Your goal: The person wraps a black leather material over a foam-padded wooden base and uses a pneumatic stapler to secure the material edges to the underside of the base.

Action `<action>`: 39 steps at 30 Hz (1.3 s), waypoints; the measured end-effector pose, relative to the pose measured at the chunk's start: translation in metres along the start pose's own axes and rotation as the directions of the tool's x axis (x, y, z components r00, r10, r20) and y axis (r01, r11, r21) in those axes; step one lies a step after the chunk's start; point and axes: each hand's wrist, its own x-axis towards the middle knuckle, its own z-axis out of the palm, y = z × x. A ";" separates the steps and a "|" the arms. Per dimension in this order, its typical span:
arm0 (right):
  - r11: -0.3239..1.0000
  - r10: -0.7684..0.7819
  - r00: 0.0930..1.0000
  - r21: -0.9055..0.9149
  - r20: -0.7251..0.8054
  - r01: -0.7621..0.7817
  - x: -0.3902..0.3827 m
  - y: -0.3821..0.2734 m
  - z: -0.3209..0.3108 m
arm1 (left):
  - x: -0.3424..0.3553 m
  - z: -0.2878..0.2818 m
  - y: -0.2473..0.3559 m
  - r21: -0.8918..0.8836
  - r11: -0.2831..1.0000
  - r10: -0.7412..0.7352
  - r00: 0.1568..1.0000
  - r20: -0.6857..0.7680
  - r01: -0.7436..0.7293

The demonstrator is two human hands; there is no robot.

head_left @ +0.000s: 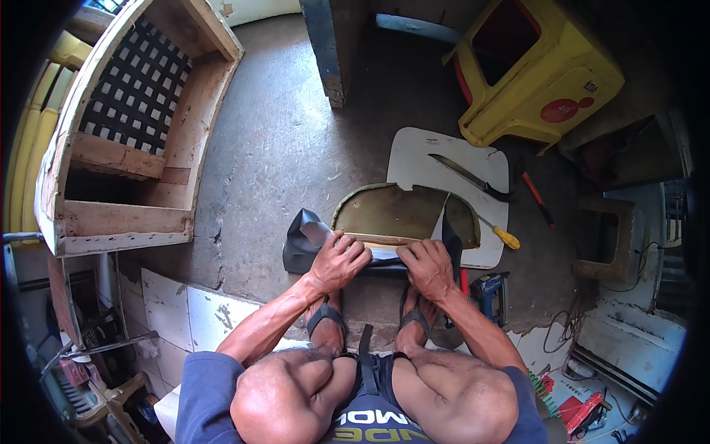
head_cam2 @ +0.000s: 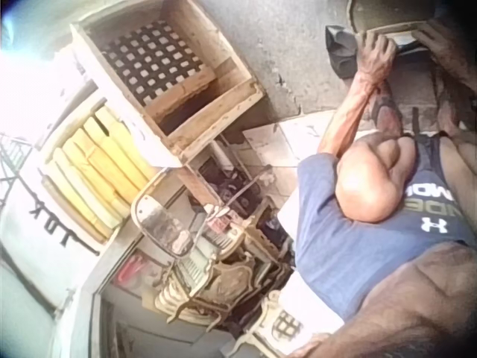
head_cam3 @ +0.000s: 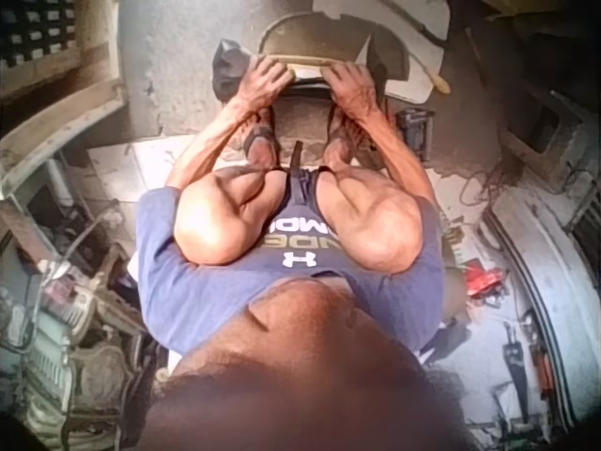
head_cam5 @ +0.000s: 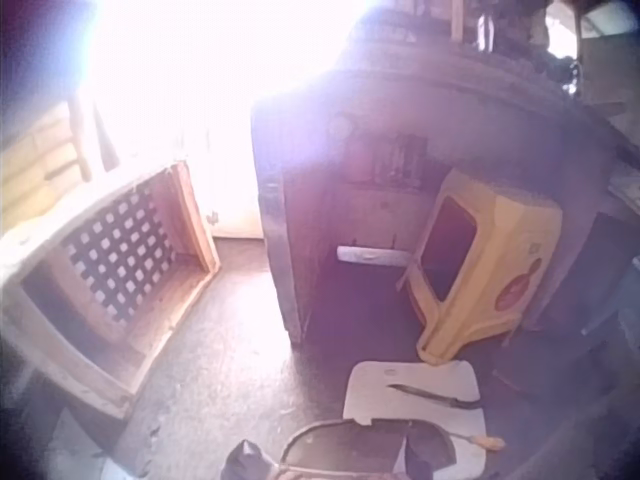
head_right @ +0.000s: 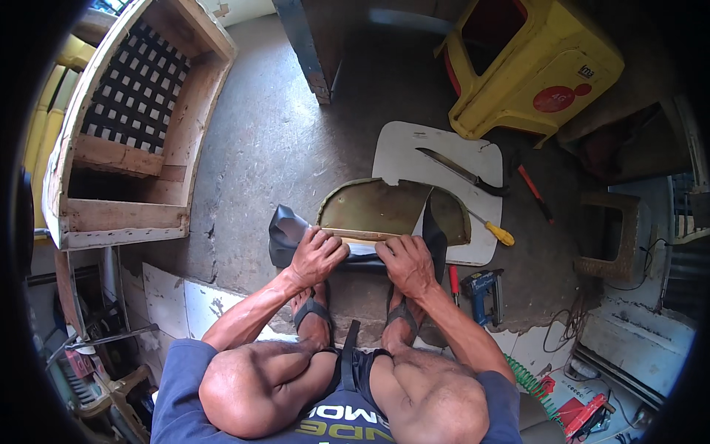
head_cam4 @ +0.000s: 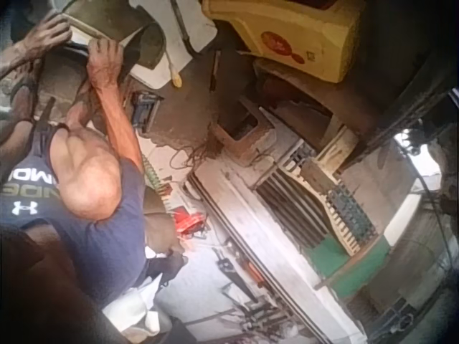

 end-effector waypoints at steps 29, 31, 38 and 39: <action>0.930 0.298 0.834 0.055 0.464 -0.363 0.048 0.054 0.049 | 0.032 0.039 -0.051 -0.334 0.648 -0.445 0.696 0.563 0.684; 0.880 0.325 0.773 0.126 0.546 -0.459 0.053 0.059 0.053 | 0.031 0.045 -0.052 -0.246 0.726 -0.442 0.709 0.549 0.642; 0.752 0.353 0.730 0.288 0.585 -0.594 0.053 0.063 0.041 | 0.053 0.036 -0.058 -0.189 0.800 -0.333 0.684 0.649 0.569; 0.731 0.354 0.729 0.313 0.585 -0.606 0.054 0.064 0.040 | 0.054 0.036 -0.059 -0.202 0.791 -0.323 0.674 0.664 0.578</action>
